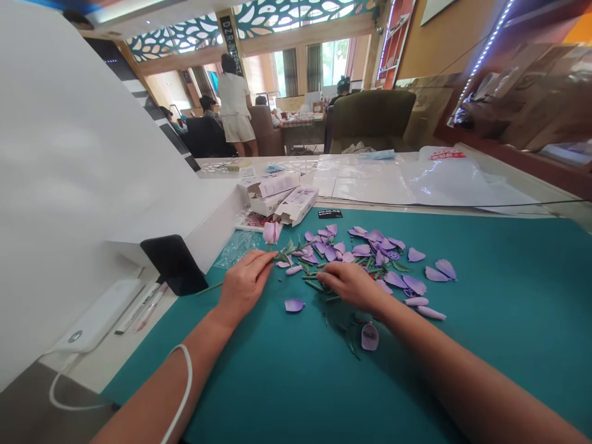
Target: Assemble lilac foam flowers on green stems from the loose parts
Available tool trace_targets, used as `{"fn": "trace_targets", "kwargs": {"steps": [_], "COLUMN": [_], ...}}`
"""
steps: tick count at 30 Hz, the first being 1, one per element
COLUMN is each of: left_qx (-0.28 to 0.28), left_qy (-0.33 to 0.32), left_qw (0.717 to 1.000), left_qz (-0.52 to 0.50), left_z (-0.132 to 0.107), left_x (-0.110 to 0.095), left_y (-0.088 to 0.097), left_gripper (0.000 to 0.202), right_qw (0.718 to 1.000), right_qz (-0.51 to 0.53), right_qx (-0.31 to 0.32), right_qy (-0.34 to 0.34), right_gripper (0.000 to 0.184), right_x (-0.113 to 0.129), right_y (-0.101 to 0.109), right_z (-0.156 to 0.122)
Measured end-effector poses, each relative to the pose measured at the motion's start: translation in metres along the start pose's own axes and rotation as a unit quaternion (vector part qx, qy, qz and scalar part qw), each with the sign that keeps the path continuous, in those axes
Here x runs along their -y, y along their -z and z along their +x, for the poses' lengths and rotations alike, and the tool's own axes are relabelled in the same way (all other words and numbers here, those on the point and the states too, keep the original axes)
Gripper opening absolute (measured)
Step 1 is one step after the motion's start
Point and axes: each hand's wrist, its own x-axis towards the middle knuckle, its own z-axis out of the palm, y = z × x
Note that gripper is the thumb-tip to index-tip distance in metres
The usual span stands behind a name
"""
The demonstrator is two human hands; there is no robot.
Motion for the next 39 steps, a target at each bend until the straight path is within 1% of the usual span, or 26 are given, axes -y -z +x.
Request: {"fn": "trace_targets", "kwargs": {"steps": [2,4,6,8,10,12,16,18,21,26,30,32,34,35,37,39], "left_qx": [-0.031,-0.058,-0.076,-0.083,-0.084,-0.085,-0.094,-0.097,-0.098,-0.093,-0.086,-0.084,-0.084,-0.084,-0.084,-0.081], "left_qy": [0.007,0.013,0.017,0.018,0.021,0.026,0.034,0.036,0.039,0.041,0.051,0.049,0.039,0.033,0.02,0.011], "left_qw": [0.999,0.998,0.997,0.996,0.995,0.995,0.994,0.993,0.992,0.992,0.993,0.993,0.993,0.994,0.994,0.995], "left_qz": [-0.007,-0.013,-0.022,-0.035,-0.045,-0.048,-0.05,-0.056,-0.066,-0.072,-0.066,-0.065,-0.068,-0.068,-0.066,-0.057], "left_z": [0.007,0.012,0.013,0.012,0.009,0.007,0.005,0.005,0.004,0.003,0.001,0.0,0.0,0.0,0.0,0.001], "left_x": [-0.002,-0.004,-0.005,-0.004,-0.002,0.001,0.008,0.01,0.011,0.012,0.014,0.015,0.015,0.015,0.015,0.016], "left_y": [0.006,0.01,0.012,0.013,0.013,0.013,0.014,0.015,0.015,0.013,0.01,0.009,0.007,0.007,0.006,0.006], "left_gripper": [0.025,0.024,0.023,0.023,0.024,0.025,0.024,0.023,0.022,0.022,0.023,0.023,0.023,0.023,0.023,0.024], "right_qw": [0.989,0.967,0.947,0.938,0.935,0.939,0.945,0.946,0.945,0.942,0.94,0.938,0.937,0.937,0.938,0.939], "right_qz": [-0.122,-0.188,-0.226,-0.249,-0.27,-0.281,-0.293,-0.299,-0.309,-0.325,-0.333,-0.335,-0.337,-0.337,-0.337,-0.333], "right_qx": [-0.022,-0.022,-0.014,-0.022,-0.025,-0.03,-0.044,-0.052,-0.064,-0.072,-0.076,-0.082,-0.087,-0.087,-0.078,-0.048], "right_qy": [0.077,0.168,0.228,0.242,0.227,0.196,0.139,0.117,0.081,0.027,-0.007,-0.021,-0.024,-0.017,0.017,0.077], "right_gripper": [0.019,0.023,0.029,0.036,0.04,0.042,0.041,0.041,0.04,0.043,0.042,0.041,0.039,0.039,0.039,0.038], "right_x": [0.013,0.028,0.04,0.047,0.049,0.048,0.041,0.036,0.026,0.004,-0.014,-0.017,-0.011,-0.005,0.012,0.029], "right_y": [-0.02,-0.05,-0.081,-0.105,-0.117,-0.118,-0.106,-0.098,-0.089,-0.073,-0.051,-0.041,-0.038,-0.04,-0.052,-0.071], "right_z": [0.003,0.009,0.018,0.032,0.05,0.069,0.1,0.108,0.11,0.098,0.084,0.076,0.067,0.062,0.049,0.035]}}
